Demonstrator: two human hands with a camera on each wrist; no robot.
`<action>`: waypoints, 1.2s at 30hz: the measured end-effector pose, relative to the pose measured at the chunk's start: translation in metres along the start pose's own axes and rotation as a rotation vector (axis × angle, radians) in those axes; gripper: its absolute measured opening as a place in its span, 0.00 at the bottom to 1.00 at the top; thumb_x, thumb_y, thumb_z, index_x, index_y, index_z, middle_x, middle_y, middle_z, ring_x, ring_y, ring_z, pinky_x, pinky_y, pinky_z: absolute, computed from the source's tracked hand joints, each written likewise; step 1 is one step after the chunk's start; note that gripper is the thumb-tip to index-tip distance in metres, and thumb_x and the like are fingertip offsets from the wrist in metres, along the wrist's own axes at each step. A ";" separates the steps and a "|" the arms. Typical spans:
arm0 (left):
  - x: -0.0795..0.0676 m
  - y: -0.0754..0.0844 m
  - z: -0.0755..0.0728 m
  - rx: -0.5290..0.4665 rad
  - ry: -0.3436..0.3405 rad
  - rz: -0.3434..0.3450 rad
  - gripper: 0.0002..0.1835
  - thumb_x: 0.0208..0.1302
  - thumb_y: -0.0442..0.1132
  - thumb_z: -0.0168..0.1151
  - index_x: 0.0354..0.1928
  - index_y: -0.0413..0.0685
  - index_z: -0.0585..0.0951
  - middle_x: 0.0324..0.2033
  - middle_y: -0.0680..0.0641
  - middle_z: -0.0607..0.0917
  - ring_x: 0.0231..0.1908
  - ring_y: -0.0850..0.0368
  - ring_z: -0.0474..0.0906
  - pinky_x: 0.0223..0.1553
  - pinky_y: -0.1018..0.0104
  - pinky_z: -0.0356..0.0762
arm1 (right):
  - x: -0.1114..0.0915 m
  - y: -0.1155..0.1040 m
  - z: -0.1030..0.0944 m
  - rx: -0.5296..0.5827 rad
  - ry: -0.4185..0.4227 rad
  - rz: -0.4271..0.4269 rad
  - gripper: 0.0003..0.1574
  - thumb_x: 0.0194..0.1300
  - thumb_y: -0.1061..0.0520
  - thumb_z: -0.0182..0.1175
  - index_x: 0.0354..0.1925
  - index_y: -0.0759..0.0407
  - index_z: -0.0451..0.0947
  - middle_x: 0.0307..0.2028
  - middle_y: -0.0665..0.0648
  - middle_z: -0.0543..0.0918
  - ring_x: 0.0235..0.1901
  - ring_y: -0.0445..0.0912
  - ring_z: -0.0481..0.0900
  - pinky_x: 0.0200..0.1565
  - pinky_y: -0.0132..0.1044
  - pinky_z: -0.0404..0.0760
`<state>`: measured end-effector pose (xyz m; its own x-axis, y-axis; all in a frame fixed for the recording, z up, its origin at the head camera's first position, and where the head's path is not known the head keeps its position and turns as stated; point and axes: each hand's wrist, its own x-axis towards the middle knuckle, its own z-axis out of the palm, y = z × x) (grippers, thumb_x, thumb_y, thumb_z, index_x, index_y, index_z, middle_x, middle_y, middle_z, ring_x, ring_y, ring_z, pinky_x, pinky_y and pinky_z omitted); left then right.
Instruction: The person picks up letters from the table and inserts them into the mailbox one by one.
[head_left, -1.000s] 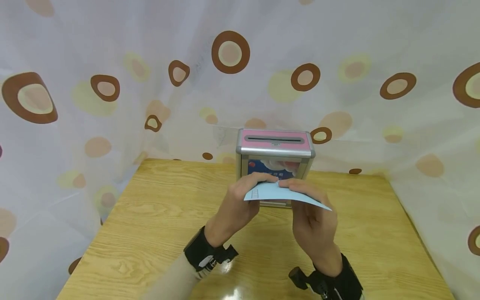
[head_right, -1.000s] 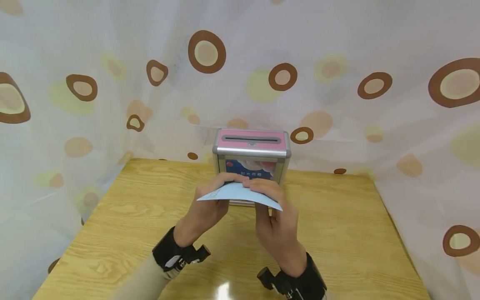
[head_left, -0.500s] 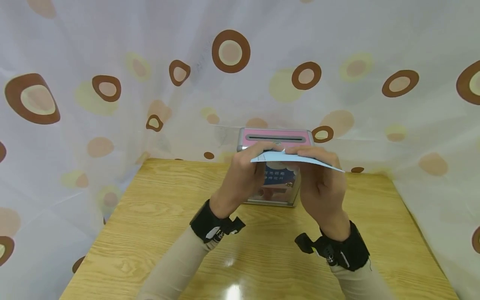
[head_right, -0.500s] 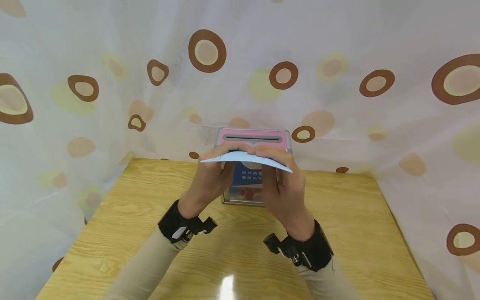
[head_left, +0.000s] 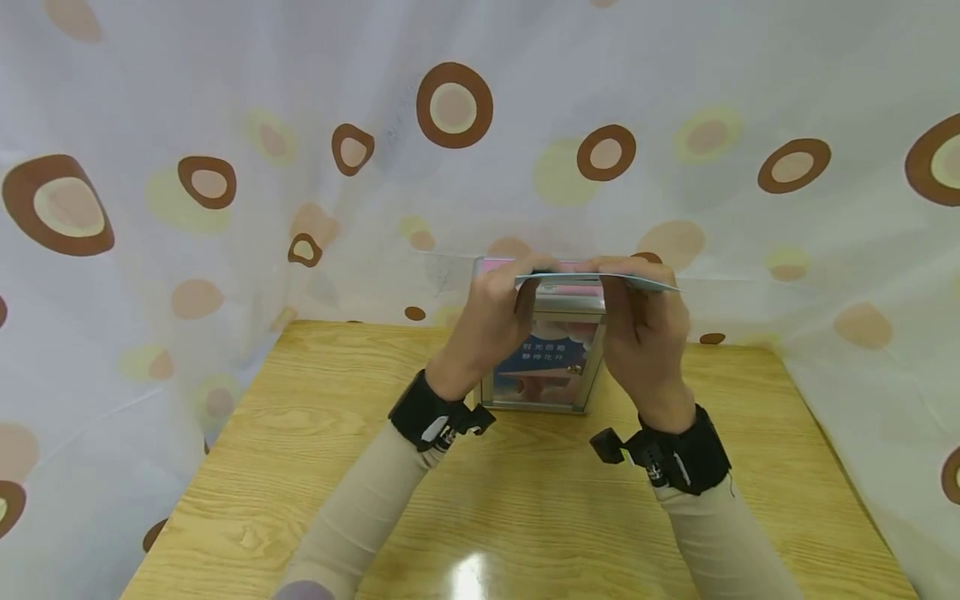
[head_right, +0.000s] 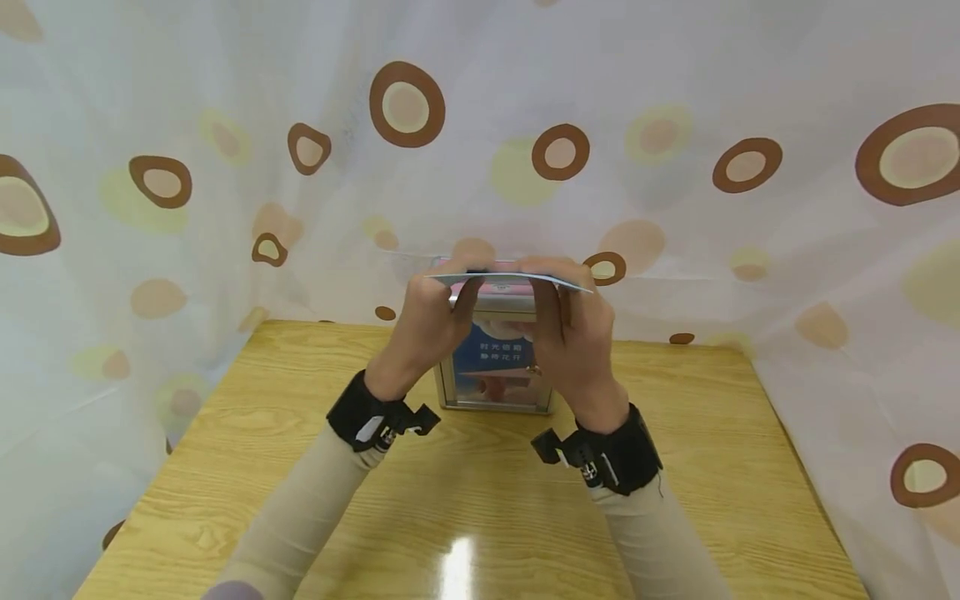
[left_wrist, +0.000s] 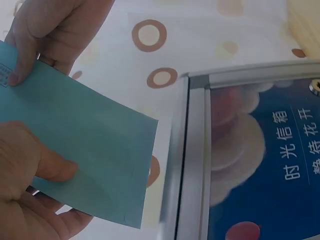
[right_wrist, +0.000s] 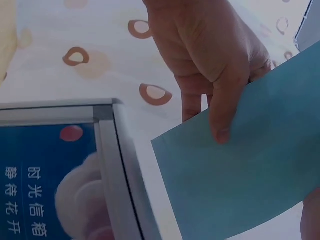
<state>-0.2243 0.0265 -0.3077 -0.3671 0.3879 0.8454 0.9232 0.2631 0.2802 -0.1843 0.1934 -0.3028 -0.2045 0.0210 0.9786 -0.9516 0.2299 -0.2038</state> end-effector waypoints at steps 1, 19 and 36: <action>0.000 -0.003 0.001 0.001 -0.001 0.004 0.13 0.75 0.22 0.48 0.49 0.38 0.82 0.40 0.39 0.90 0.42 0.48 0.89 0.46 0.64 0.85 | 0.000 0.003 0.000 0.004 -0.002 0.005 0.07 0.77 0.72 0.48 0.46 0.80 0.70 0.40 0.74 0.82 0.30 0.47 0.78 0.37 0.28 0.71; -0.009 -0.017 0.004 0.026 -0.042 -0.031 0.11 0.76 0.27 0.54 0.51 0.39 0.83 0.43 0.40 0.88 0.46 0.50 0.87 0.51 0.65 0.84 | -0.022 0.026 0.002 -0.060 -0.018 0.065 0.08 0.75 0.74 0.49 0.48 0.78 0.72 0.42 0.74 0.82 0.26 0.37 0.76 0.38 0.28 0.74; 0.004 0.039 -0.031 0.086 0.091 0.158 0.08 0.71 0.28 0.63 0.49 0.35 0.85 0.43 0.41 0.90 0.46 0.52 0.89 0.54 0.74 0.82 | -0.026 0.034 0.005 -0.084 -0.060 0.052 0.10 0.77 0.74 0.46 0.50 0.74 0.73 0.44 0.72 0.81 0.33 0.39 0.79 0.40 0.26 0.73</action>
<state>-0.1869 0.0114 -0.2792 -0.2030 0.3502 0.9144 0.9541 0.2809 0.1042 -0.2127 0.1954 -0.3353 -0.2692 -0.0226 0.9628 -0.9172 0.3109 -0.2492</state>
